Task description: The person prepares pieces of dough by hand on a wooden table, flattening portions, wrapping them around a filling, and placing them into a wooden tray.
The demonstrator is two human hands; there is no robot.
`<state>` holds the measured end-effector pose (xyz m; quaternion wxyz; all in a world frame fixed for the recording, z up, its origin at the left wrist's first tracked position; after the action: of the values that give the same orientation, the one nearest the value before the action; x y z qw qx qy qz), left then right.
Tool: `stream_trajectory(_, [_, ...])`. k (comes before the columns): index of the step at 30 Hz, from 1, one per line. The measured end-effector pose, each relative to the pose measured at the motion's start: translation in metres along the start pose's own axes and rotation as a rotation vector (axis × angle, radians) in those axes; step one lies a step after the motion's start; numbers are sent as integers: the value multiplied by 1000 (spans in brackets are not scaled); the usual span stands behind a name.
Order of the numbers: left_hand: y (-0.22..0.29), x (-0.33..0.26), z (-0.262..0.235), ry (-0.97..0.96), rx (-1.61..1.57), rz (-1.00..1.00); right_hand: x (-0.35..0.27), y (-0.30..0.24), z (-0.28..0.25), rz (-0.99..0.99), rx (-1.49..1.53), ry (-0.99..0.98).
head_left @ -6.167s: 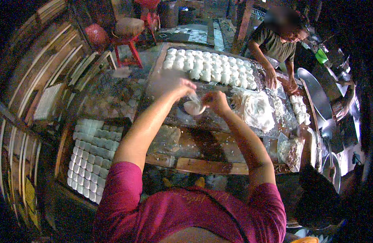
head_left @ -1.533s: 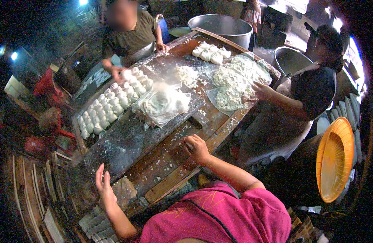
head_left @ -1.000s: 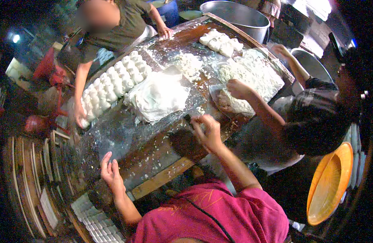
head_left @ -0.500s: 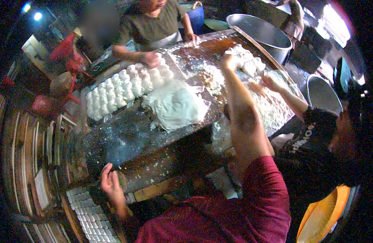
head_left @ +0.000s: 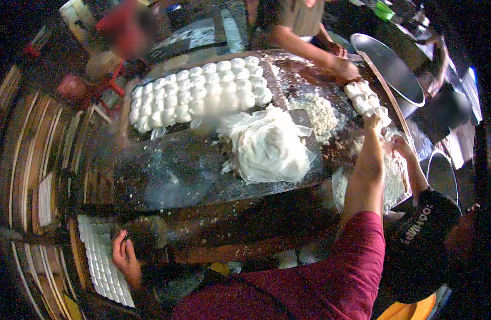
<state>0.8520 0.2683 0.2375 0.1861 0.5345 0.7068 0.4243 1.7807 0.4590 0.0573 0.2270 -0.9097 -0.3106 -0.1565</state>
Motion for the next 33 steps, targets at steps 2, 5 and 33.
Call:
stream_trajectory(2, [3,3,3,-8,-24,10,-21,-38,-26,-210,217,56])
stream_trajectory(5, [5,22,25,-102,-7,77,10,-15,-73,-294,-139,-184])
stream_trajectory(33, [-147,43,-171,74,-364,122,-537,-548,-248,-1375,766,-800])
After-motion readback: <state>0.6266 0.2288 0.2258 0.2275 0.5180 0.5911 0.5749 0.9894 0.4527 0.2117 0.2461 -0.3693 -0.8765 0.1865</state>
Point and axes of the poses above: each hand's wrist, its own x-axis towards the middle knuckle, its own z-axis out of the palm, y = z × x, the point moved 5 cm from there along x, towards the middle knuckle, and after that the axes turned 4 degrees about -z, right-handed, at the moved point
